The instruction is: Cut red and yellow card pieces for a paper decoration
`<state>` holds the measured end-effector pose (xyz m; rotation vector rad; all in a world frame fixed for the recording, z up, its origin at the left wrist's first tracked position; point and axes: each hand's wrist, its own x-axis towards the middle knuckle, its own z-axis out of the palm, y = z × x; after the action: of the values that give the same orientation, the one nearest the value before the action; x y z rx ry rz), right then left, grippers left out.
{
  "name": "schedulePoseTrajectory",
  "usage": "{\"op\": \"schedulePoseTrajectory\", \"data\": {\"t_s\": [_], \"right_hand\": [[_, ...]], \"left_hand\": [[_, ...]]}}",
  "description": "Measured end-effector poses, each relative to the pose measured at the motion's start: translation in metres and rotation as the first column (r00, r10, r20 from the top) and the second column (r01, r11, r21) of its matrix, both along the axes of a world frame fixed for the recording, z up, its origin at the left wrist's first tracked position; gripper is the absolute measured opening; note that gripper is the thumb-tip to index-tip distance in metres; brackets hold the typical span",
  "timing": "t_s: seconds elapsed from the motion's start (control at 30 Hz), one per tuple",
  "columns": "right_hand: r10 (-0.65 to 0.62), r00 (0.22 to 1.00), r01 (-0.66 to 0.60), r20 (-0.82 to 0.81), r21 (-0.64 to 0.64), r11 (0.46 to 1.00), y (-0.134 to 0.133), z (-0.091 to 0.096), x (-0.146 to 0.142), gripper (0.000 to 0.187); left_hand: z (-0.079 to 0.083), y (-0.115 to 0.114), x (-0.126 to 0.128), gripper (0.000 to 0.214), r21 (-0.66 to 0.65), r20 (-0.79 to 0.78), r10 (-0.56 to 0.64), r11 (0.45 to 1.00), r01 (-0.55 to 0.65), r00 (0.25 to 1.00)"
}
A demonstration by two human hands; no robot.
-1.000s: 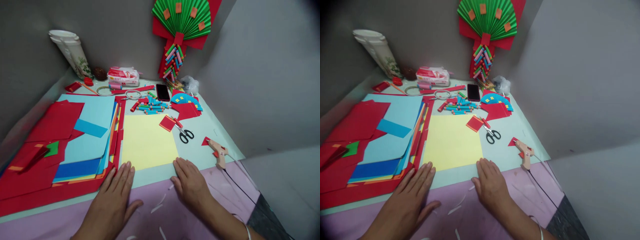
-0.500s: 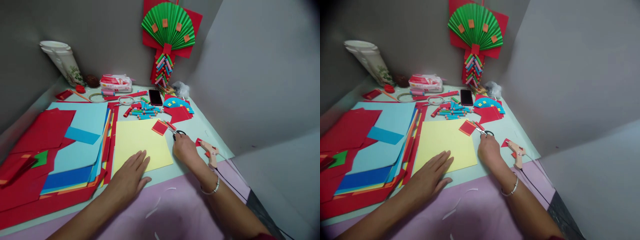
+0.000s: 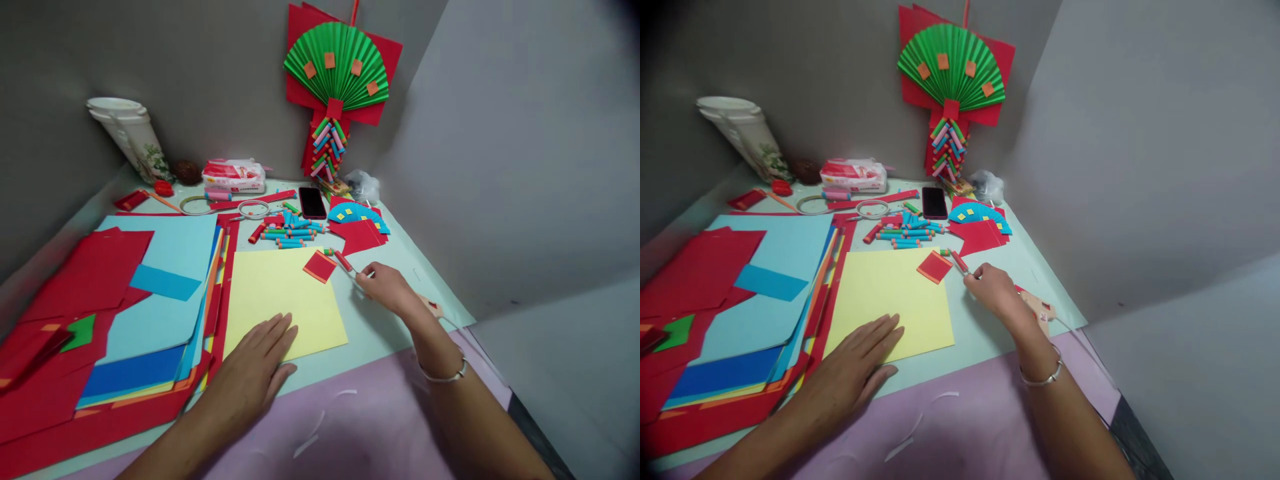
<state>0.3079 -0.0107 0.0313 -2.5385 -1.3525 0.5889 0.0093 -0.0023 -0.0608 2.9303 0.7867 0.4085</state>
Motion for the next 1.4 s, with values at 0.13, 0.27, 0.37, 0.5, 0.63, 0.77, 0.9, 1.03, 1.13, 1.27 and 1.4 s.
{"op": "schedulePoseTrajectory", "data": {"t_s": [0.13, 0.27, 0.37, 0.5, 0.63, 0.77, 0.9, 1.03, 1.13, 1.27, 1.4], "right_hand": [[-0.025, 0.979, 0.025, -0.202, -0.003, 1.0, -0.02, 0.008, 0.011, 0.025], [0.08, 0.834, -0.002, -0.545, 0.144, 0.99, -0.055, -0.003, 0.004, 0.024], [0.154, 0.593, 0.028, -0.791, 0.211, 0.977, -0.083, -0.016, -0.005, 0.02], [0.133, 0.662, 0.1, -0.737, 0.263, 0.96, -0.11, -0.031, -0.012, 0.014], [0.052, 0.924, 0.048, -0.379, 0.247, 0.968, -0.124, -0.045, -0.013, 0.015], [0.052, 0.956, 0.017, -0.29, 0.231, 0.973, -0.128, -0.055, -0.012, 0.014], [0.055, 0.976, -0.002, -0.211, 0.245, 0.969, -0.129, -0.059, -0.011, 0.011], [0.051, 0.992, -0.021, -0.119, 0.242, 0.97, -0.134, -0.06, -0.008, 0.01], [0.093, 0.991, -0.067, -0.099, 0.233, 0.97, -0.136, -0.061, -0.007, 0.011], [0.149, 0.984, -0.121, -0.094, 0.253, 0.96, -0.135, -0.061, -0.009, 0.015], [0.2, 0.973, -0.167, -0.118, 0.246, 0.955, -0.135, -0.059, -0.013, 0.016]], "left_hand": [[0.001, 0.001, -0.001, 0.053, -0.039, 0.02, 0.003, 0.999, -0.002, 1.0], [0.004, 0.001, -0.001, 0.052, -0.06, 0.03, 0.0, 0.998, 0.002, 1.0], [0.006, 0.001, -0.001, 0.052, -0.062, 0.038, -0.004, 0.998, 0.007, 0.999], [0.009, 0.001, 0.003, 0.049, -0.084, 0.045, 0.001, 0.996, 0.003, 0.999], [0.011, 0.002, 0.008, 0.053, -0.119, 0.072, 0.057, 0.992, -0.049, 0.996], [0.009, 0.004, 0.012, 0.064, -0.101, 0.08, 0.068, 0.993, -0.06, 0.995], [0.009, 0.003, 0.011, 0.063, -0.112, 0.078, 0.079, 0.991, -0.07, 0.994], [0.013, 0.002, 0.01, 0.06, -0.144, 0.102, 0.097, 0.986, -0.082, 0.99], [0.016, 0.002, 0.01, 0.057, -0.161, 0.096, 0.098, 0.984, -0.081, 0.991], [0.016, 0.002, 0.01, 0.057, -0.175, 0.102, 0.098, 0.981, -0.079, 0.99], [0.017, 0.003, 0.01, 0.055, -0.178, 0.077, 0.102, 0.98, -0.087, 0.992]]}}
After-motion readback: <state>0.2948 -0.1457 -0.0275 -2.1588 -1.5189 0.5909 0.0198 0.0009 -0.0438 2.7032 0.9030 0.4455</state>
